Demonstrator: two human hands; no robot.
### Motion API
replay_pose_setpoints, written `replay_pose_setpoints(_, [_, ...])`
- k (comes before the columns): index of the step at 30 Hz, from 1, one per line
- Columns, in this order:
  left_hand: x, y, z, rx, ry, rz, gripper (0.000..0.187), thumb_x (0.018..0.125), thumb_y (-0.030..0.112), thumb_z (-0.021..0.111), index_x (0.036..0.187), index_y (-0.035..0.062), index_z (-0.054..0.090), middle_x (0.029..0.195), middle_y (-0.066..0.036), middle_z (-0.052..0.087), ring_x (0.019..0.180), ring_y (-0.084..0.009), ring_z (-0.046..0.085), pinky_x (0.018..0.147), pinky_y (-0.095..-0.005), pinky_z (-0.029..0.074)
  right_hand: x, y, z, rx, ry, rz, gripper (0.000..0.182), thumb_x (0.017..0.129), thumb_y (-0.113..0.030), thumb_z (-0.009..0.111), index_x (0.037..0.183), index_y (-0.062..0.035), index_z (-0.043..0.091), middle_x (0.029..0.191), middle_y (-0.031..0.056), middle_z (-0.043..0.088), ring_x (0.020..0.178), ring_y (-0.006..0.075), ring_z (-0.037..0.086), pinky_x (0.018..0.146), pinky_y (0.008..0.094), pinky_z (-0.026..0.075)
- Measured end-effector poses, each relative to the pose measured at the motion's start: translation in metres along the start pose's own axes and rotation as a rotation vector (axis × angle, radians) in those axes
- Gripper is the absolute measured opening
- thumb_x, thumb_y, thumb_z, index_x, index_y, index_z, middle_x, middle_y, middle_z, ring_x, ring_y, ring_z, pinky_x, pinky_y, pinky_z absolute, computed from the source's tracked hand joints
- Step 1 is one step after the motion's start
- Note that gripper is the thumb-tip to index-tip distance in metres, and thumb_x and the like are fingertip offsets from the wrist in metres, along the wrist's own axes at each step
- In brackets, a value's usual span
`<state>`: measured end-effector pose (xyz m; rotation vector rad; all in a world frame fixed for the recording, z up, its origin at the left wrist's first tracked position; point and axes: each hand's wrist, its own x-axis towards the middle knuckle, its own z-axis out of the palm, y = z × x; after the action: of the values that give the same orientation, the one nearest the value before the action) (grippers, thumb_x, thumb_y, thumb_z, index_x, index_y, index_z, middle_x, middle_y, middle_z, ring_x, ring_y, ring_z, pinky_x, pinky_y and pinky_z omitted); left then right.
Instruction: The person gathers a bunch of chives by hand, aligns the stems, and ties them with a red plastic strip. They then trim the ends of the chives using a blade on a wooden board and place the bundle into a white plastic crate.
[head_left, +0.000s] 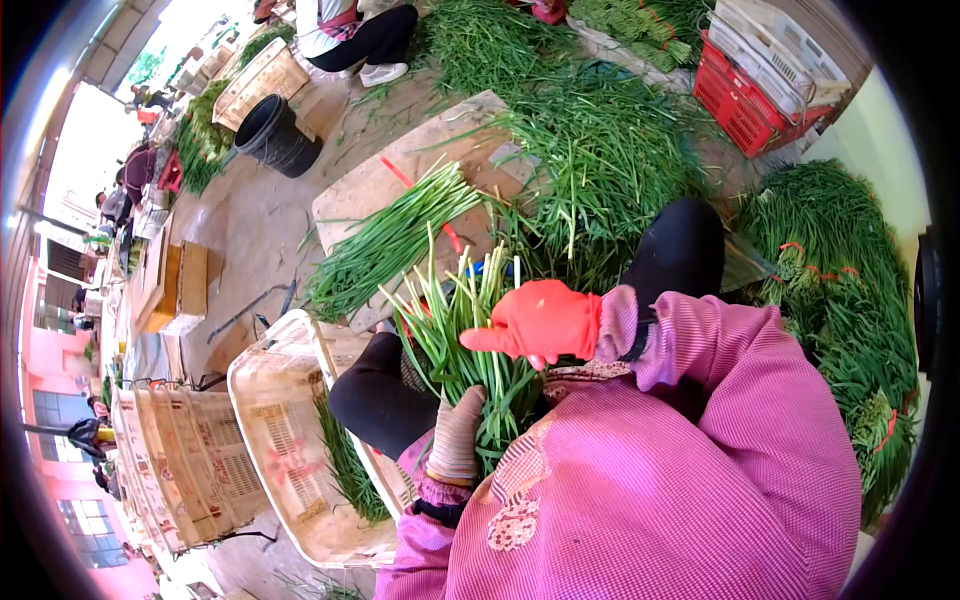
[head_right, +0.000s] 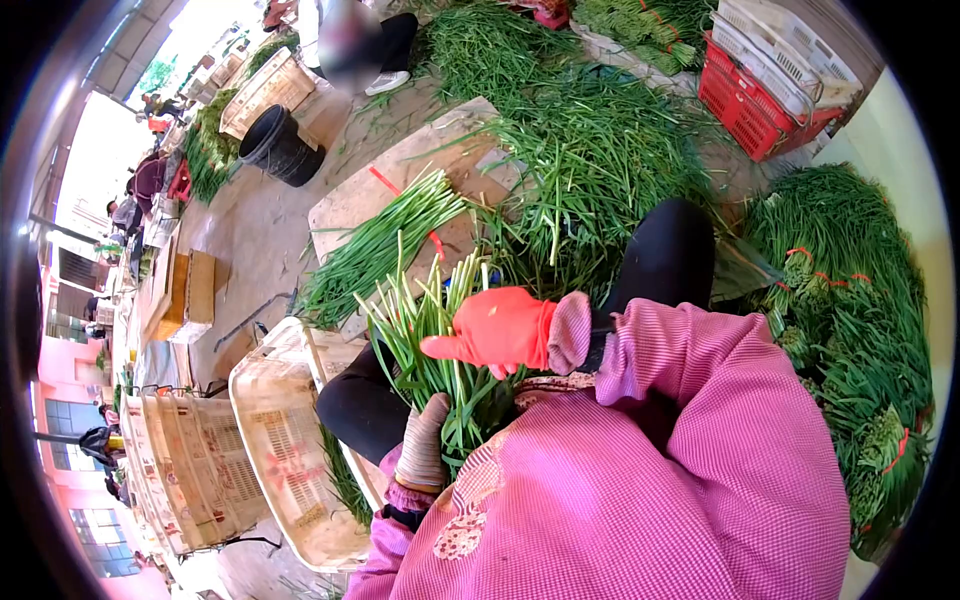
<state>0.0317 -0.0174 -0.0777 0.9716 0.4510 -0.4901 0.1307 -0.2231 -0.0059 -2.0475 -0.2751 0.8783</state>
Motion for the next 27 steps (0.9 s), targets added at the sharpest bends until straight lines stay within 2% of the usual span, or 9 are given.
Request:
replay_pose_setpoints(5, [0.004, -0.004, -0.006, 0.045, 0.049, 0.058, 0.043, 0.087, 0.001, 0.057, 0.130, 0.0011, 0.049, 0.110, -0.008, 0.063, 0.092, -0.0188, 0.064, 0.081, -0.0323, 0.055, 0.006, 0.008, 0.002, 0.184, -0.100, 0.037, 0.054, 0.096, -0.050, 0.050, 0.073, -0.0017, 0.062, 0.059, 0.0080, 0.063, 0.045, 0.0147, 0.060, 0.044, 0.0288, 0.048])
replay_pose_setpoints(12, [0.011, -0.011, -0.016, 0.007, -0.140, 0.050, 0.055, 0.086, 0.004, 0.062, 0.136, 0.0012, 0.042, 0.113, -0.009, 0.063, 0.095, -0.0205, 0.063, 0.085, -0.0329, 0.054, 0.027, 0.016, -0.036, 0.374, 0.345, -0.182, 0.049, 0.098, -0.042, 0.050, 0.077, 0.0012, 0.061, 0.058, 0.0075, 0.061, 0.044, 0.0156, 0.059, 0.039, 0.0290, 0.046])
replay_pose_setpoints(15, [0.024, -0.019, -0.030, 0.358, -0.221, 0.169, 0.068, 0.081, -0.002, 0.066, 0.142, 0.0051, 0.036, 0.116, -0.008, 0.061, 0.098, -0.0187, 0.061, 0.086, -0.0302, 0.052, 0.047, 0.028, -0.033, 0.414, 0.203, -0.188, 0.052, 0.099, -0.045, 0.050, 0.081, 0.0022, 0.062, 0.059, 0.0076, 0.062, 0.047, 0.0176, 0.062, 0.041, 0.0287, 0.049])
replay_pose_setpoints(17, [0.021, -0.017, -0.026, 0.345, -0.150, 0.069, 0.064, 0.080, 0.000, 0.068, 0.138, 0.0036, 0.041, 0.113, -0.007, 0.062, 0.095, -0.0174, 0.061, 0.082, -0.0283, 0.052, 0.048, 0.030, -0.032, 0.518, 0.136, -0.124, 0.054, 0.098, -0.049, 0.051, 0.081, 0.0014, 0.062, 0.061, 0.0086, 0.063, 0.051, 0.0182, 0.063, 0.047, 0.0297, 0.051])
replay_pose_setpoints(19, [0.051, -0.044, -0.074, 0.337, -0.078, -0.007, 0.058, 0.080, 0.006, 0.071, 0.133, 0.0022, 0.048, 0.110, -0.007, 0.063, 0.093, -0.0175, 0.062, 0.081, -0.0277, 0.052, 0.049, 0.034, -0.038, 0.251, 0.463, -0.200, 0.056, 0.097, -0.051, 0.051, 0.081, 0.0012, 0.062, 0.062, 0.0092, 0.064, 0.055, 0.0186, 0.063, 0.054, 0.0308, 0.051])
replay_pose_setpoints(20, [0.019, -0.012, -0.035, 0.129, -0.075, -0.029, 0.052, 0.081, 0.016, 0.075, 0.127, 0.0018, 0.054, 0.106, -0.006, 0.065, 0.091, -0.0176, 0.063, 0.081, -0.0288, 0.052, 0.039, 0.030, -0.049, -0.099, 0.617, -0.141, 0.058, 0.098, -0.052, 0.048, 0.081, 0.0012, 0.062, 0.061, 0.0086, 0.063, 0.059, 0.0182, 0.063, 0.058, 0.0316, 0.051])
replay_pose_setpoints(23, [-0.007, 0.008, -0.029, 0.000, -0.040, -0.164, 0.052, 0.085, 0.040, 0.072, 0.118, 0.0016, 0.059, 0.103, -0.009, 0.068, 0.091, -0.0208, 0.067, 0.082, -0.0332, 0.055, 0.023, 0.053, -0.064, 0.123, 0.185, 0.101, 0.073, 0.099, -0.057, 0.034, 0.074, 0.0026, 0.066, 0.065, 0.0132, 0.068, 0.055, 0.0247, 0.067, 0.058, 0.0354, 0.055])
replay_pose_setpoints(24, [-0.003, 0.003, -0.042, -0.017, -0.044, -0.151, 0.055, 0.087, 0.045, 0.068, 0.117, 0.0009, 0.059, 0.103, -0.011, 0.068, 0.090, -0.0224, 0.068, 0.080, -0.0340, 0.057, 0.017, 0.059, -0.062, 0.156, 0.066, 0.164, 0.072, 0.099, -0.056, 0.038, 0.075, 0.0058, 0.066, 0.068, 0.0163, 0.069, 0.055, 0.0251, 0.068, 0.056, 0.0351, 0.056])
replay_pose_setpoints(27, [0.005, -0.006, -0.066, -0.130, -0.010, -0.164, 0.055, 0.087, 0.048, 0.067, 0.116, 0.0022, 0.059, 0.097, -0.009, 0.068, 0.083, -0.0219, 0.067, 0.077, -0.0358, 0.057, 0.025, 0.090, -0.042, 0.012, -0.254, 0.305, 0.089, 0.095, -0.070, 0.025, 0.080, 0.0063, 0.067, 0.076, 0.0174, 0.071, 0.063, 0.0256, 0.071, 0.061, 0.0366, 0.057])
